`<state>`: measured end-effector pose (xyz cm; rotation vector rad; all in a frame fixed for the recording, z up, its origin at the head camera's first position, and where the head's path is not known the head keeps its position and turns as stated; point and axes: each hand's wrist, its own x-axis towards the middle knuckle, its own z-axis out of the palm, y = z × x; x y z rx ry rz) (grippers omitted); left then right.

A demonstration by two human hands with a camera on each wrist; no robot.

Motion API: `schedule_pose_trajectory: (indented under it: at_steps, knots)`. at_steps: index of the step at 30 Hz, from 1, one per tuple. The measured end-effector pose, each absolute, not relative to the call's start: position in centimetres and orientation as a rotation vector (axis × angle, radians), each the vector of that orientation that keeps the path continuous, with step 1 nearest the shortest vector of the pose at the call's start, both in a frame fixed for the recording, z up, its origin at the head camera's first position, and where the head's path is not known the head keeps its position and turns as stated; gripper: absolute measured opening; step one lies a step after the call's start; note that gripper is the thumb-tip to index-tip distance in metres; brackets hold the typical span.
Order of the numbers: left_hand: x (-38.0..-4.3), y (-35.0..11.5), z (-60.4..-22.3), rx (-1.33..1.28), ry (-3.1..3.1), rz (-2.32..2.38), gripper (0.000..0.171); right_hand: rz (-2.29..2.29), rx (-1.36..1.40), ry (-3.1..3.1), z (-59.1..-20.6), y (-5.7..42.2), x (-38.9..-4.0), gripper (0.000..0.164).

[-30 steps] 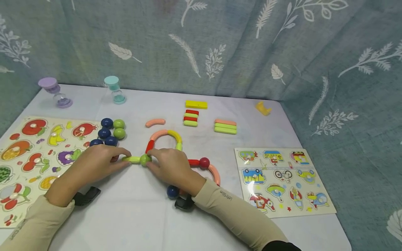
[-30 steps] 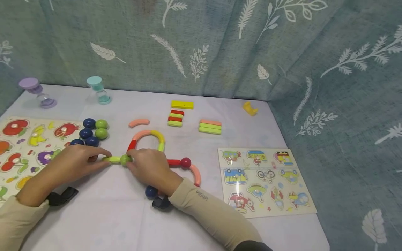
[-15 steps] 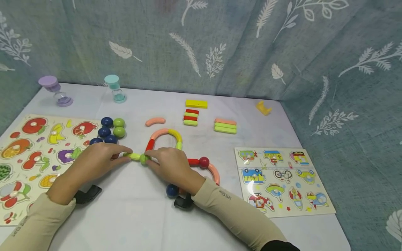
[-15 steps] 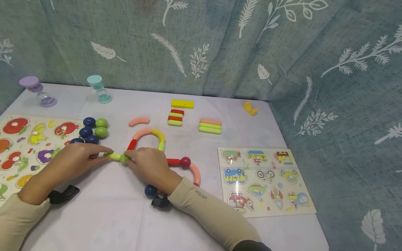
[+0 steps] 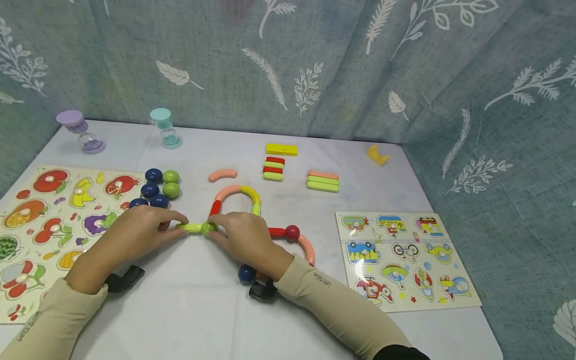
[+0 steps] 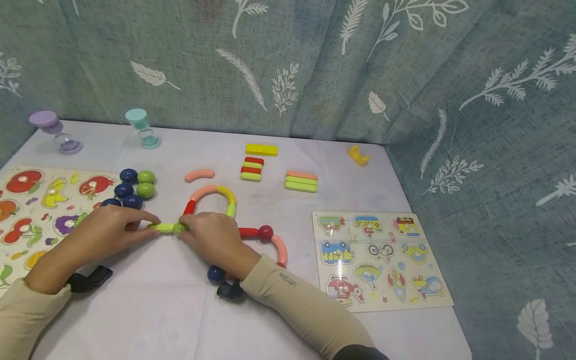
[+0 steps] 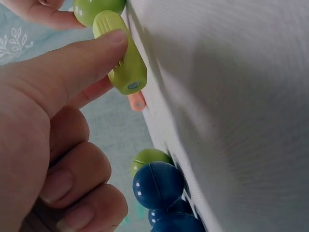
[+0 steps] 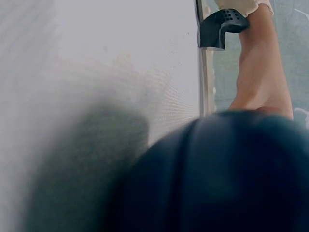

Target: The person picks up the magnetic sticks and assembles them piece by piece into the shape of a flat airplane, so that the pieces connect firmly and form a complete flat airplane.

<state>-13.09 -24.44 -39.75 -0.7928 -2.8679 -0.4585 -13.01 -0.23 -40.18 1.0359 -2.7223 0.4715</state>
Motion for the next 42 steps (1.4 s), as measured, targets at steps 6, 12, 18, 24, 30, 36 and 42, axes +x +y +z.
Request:
schedule_pose_trajectory:
  at_steps: [6, 12, 18, 24, 30, 36, 42]
  knots:
    - [-13.0, -24.5, -39.5, -0.758, -2.918, -0.489, 0.020, 0.474, 1.030, -2.720, -40.3, -0.2, -13.1, 0.032]
    - [-13.0, -26.0, -39.1, -0.642, -2.839, -0.453, 0.028, 0.479, 1.015, -2.746, -40.4, -0.2, -12.9, 0.033]
    - [-13.5, -27.4, -39.2, -0.346, -2.836, -0.426, 0.043, 0.494, 1.007, -2.748, -40.3, -0.2, -12.8, 0.033]
    - [-13.7, -27.9, -39.6, -0.229, -2.899, -0.475, 0.046, 0.487, 1.005, -2.753, -40.1, -0.2, -12.7, 0.032]
    - [-13.4, -28.1, -39.5, -0.274, -2.977, -0.605, 0.041, 0.460, 1.008, -2.748, -40.1, -0.3, -12.7, 0.032]
    - [-13.0, -29.0, -39.4, -0.425, -3.036, -0.723, 0.036, 0.465, 1.018, -2.751, -40.1, -0.3, -12.7, 0.033]
    - [-12.7, -29.5, -39.3, -0.527, -3.047, -0.778, 0.031, 0.462, 1.005, -2.773, -39.9, -0.2, -12.6, 0.034]
